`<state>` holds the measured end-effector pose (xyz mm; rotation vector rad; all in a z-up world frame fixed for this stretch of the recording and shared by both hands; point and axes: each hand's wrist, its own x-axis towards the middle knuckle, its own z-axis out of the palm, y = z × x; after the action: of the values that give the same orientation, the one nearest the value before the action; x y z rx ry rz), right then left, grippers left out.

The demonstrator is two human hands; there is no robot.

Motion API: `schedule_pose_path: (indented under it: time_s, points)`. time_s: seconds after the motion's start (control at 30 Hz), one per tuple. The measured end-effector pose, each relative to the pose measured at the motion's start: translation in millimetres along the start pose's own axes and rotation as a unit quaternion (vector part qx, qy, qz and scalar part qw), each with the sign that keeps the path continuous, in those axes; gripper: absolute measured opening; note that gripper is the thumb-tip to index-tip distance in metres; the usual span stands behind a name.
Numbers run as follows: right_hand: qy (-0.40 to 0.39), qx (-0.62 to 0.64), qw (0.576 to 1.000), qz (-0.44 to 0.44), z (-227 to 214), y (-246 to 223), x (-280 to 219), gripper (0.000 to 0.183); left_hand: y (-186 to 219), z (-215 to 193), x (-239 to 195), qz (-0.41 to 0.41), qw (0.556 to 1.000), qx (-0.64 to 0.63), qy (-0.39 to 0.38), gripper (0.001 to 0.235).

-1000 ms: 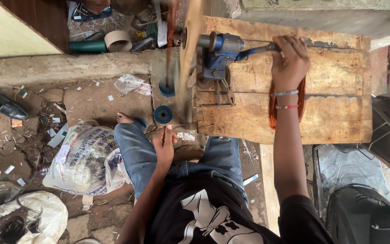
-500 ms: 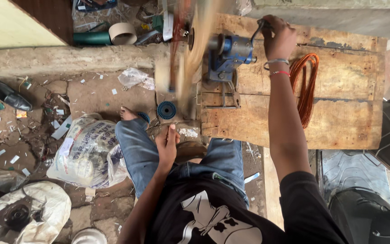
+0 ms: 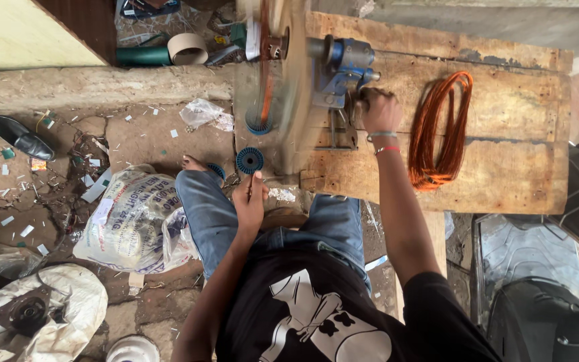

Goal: The person winds copper wire onto a wooden frame using a hand-cranked machine, then removes the finished coil and secures it with tape.

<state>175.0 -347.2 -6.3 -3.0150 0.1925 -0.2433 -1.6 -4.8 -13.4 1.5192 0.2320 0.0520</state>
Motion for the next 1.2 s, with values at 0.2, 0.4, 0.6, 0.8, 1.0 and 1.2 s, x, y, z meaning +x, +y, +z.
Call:
schedule_pose_path:
  time_s: [0.2, 0.4, 0.6, 0.8, 1.0, 1.2]
  points:
    - [0.108, 0.029, 0.985, -0.134, -70.0, -18.9, -67.8, 0.007, -1.4, 0.1, -2.5, 0.003, 1.0, -0.018, 0.005, 0.043]
    - [0.146, 0.059, 0.978, -0.136, -136.4, -25.0, -86.8, 0.007, -2.2, -2.3, -4.0, -0.009, 1.0, -0.014, 0.004, 0.044]
    - [0.218, 0.087, 0.965, -0.121, -174.0, -23.6, -66.5, 0.019, -2.8, -1.8, -4.9, 0.016, 0.999, -0.039, -0.001, 0.042]
    - [0.29, 0.125, 0.94, -0.125, -151.2, 0.5, 12.5, 0.021, -7.9, -2.6, 0.0, 0.0, 0.999, -0.036, 0.006, 0.039]
    - [0.275, 0.174, 0.939, -0.109, -120.8, 9.2, 84.5, 0.019, -12.5, -1.5, 4.3, -0.009, 1.0, -0.023, 0.012, 0.041]
    - [0.253, 0.135, 0.95, -0.121, -76.8, 12.3, 115.5, 0.021, -12.1, 2.6, 9.8, -0.009, 1.0, -0.024, 0.007, 0.043]
